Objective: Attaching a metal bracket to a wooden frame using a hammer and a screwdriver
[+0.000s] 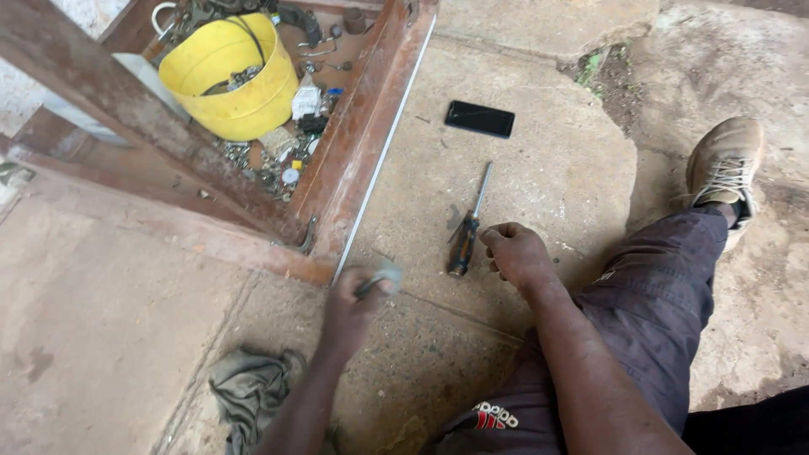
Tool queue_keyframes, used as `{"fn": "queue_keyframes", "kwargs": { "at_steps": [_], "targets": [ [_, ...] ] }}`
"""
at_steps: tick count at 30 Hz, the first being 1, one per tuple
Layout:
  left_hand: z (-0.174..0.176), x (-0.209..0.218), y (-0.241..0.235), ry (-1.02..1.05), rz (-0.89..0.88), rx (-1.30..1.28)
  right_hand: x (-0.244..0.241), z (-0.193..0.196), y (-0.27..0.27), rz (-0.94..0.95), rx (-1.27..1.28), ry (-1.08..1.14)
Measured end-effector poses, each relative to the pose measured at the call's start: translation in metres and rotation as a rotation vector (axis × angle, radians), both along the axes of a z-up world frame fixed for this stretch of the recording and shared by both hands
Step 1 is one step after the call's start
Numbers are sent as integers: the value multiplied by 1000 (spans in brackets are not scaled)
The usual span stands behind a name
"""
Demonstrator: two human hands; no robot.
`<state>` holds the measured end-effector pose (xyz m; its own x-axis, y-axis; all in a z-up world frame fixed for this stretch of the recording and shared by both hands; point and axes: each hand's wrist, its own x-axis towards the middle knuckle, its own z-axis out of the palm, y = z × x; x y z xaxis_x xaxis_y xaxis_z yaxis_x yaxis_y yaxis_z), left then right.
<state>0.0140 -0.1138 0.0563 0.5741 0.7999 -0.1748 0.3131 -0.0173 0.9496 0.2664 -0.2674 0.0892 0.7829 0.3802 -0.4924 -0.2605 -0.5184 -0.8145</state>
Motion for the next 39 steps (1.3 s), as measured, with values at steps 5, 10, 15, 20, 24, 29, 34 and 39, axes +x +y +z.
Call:
{"fn": "queue_keyframes", "kwargs": {
  "at_steps": [5,10,15,20,24,29,34,39],
  "targets": [
    [-21,58,-14,32,-212,-116,-1,2,-5,0,-44,-12],
    [1,58,-6,340,-322,213,-2,4,-1,26,-40,-13],
    [11,25,-19,208,-106,701,-2,-2,5,82,-43,9],
    [6,-45,-42,189,19,665,13,-17,3,191,-36,13],
    [27,-98,-53,11,46,668,11,-20,2,217,58,-85],
    [49,-160,-42,175,192,667,26,-66,-3,271,158,-168],
    [30,-167,-19,190,251,819,26,-37,-10,192,89,-189],
    [36,-148,-8,77,276,677,73,-129,-10,266,231,-229]
  ]
}}
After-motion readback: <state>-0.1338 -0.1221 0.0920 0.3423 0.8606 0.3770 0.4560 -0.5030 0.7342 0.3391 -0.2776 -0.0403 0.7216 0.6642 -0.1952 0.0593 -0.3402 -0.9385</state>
